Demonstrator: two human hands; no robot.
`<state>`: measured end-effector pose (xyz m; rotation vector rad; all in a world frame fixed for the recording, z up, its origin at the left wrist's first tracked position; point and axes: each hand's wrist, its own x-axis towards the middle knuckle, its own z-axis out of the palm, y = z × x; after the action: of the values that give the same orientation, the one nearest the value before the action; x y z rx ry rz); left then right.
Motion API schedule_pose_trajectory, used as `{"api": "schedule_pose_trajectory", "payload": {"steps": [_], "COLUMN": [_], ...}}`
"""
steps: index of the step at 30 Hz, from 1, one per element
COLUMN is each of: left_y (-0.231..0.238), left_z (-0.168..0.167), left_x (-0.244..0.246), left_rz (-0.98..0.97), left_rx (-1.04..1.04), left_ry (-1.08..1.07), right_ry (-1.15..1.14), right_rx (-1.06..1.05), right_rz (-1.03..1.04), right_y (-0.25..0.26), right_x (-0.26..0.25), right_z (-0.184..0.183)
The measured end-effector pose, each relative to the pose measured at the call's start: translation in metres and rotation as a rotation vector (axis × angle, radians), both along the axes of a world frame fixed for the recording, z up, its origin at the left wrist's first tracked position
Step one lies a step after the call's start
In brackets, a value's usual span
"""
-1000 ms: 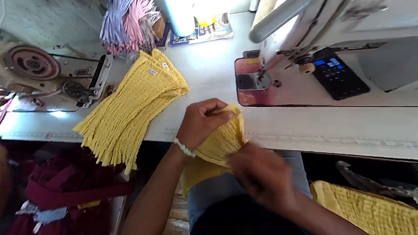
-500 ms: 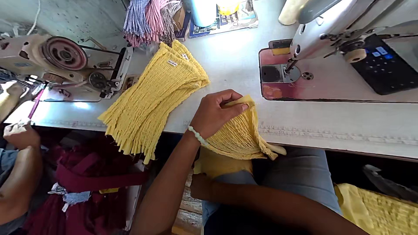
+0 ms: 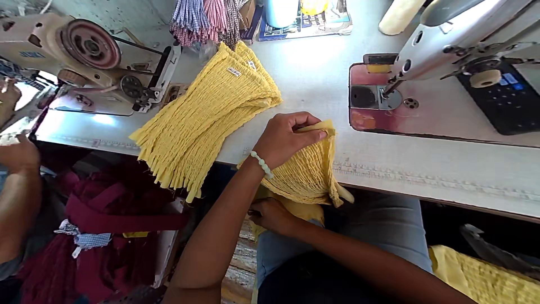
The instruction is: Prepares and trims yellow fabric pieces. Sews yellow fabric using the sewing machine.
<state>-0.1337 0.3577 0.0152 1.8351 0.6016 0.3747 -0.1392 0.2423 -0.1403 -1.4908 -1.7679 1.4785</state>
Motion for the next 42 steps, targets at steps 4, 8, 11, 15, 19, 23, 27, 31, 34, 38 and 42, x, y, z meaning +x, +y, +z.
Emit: {"api": "schedule_pose_trajectory", "payload": {"steps": [4, 8, 11, 15, 19, 23, 27, 31, 34, 38, 42], "left_y": [0.000, 0.003, 0.003, 0.003, 0.003, 0.005, 0.005, 0.005, 0.003, -0.007, -0.025], "left_z": [0.002, 0.002, 0.003, 0.002, 0.003, 0.003, 0.001, 0.002, 0.002, 0.006, 0.016], "left_x": [0.004, 0.005, 0.006, 0.008, 0.006, 0.003, 0.004, 0.007, 0.005, 0.005, 0.014], "left_rz": [-0.004, -0.012, -0.016, -0.025, -0.037, -0.038, -0.029, -0.016, -0.012, 0.011, 0.013], "left_rx": [-0.017, -0.035, -0.043, -0.042, -0.041, -0.036, -0.037, -0.065, -0.049, -0.052, -0.155], "left_ry": [0.004, 0.013, 0.017, 0.006, 0.006, 0.019, 0.016, 0.003, 0.011, 0.040, 0.063], "right_ry": [0.117, 0.143, 0.149, 0.169, 0.276, 0.340, 0.322, 0.306, 0.272, 0.294, 0.372], "right_rx": [0.048, 0.067, 0.050, 0.073, 0.041, -0.060, -0.072, 0.066, 0.340, 0.673, 0.818], "right_rz": [-0.082, -0.105, -0.103, -0.088, -0.059, -0.103, -0.177, -0.248, -0.279, -0.187, -0.409], "right_y": [-0.005, -0.006, -0.003, -0.004, -0.003, -0.003, -0.004, -0.015, -0.035, -0.066, -0.087], "right_x": [0.003, 0.011, 0.013, -0.001, -0.004, 0.010, 0.016, 0.021, 0.029, 0.060, 0.099], "right_z": [0.003, 0.018, 0.025, 0.013, -0.004, -0.003, 0.010, 0.018, 0.024, 0.058, 0.101]}}
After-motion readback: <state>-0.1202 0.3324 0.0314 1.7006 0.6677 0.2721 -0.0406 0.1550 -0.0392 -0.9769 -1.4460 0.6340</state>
